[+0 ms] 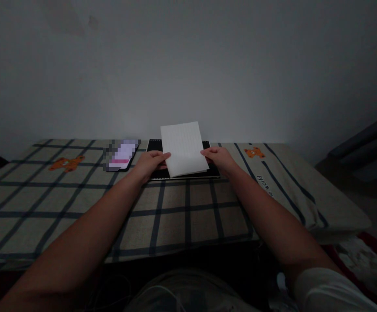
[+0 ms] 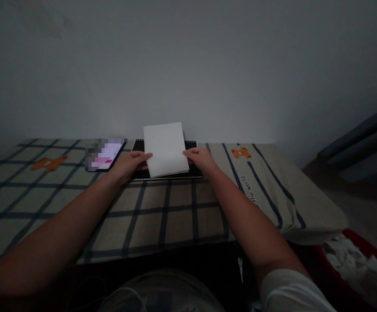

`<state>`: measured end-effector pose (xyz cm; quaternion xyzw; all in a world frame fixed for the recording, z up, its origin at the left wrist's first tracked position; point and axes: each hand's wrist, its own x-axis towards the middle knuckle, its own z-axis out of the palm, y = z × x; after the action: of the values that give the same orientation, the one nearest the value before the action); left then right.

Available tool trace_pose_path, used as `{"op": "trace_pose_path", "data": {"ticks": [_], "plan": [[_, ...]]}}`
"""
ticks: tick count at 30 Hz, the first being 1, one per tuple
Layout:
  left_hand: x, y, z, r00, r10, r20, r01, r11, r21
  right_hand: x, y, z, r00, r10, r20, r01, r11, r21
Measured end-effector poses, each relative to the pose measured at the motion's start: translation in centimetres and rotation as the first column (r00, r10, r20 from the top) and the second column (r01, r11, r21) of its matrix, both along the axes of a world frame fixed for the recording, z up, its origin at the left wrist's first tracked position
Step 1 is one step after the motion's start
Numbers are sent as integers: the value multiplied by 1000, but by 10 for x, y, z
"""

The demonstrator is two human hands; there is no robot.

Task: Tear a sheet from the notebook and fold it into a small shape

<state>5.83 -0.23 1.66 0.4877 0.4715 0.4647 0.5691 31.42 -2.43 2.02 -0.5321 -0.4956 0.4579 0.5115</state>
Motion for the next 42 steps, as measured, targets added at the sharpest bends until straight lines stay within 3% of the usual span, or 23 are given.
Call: {"op": "trace_pose_path", "data": {"ticks": [9, 21, 31, 42], "plan": [[-3, 3, -2, 999, 39, 6, -39, 998, 53, 1, 1, -6, 992, 110, -60, -112, 993, -48], [-3, 3, -4, 1000, 2, -14, -1, 1000, 29, 1, 0, -5, 994, 57, 90, -54, 998, -29], [0, 3, 0, 998, 64, 26, -64, 998, -2, 1, 3, -8, 989, 59, 135, -59, 998, 2], [1, -3, 5, 996, -84, 25, 85, 995, -57, 3, 3, -5, 989, -38, 144, 30, 998, 62]]}}
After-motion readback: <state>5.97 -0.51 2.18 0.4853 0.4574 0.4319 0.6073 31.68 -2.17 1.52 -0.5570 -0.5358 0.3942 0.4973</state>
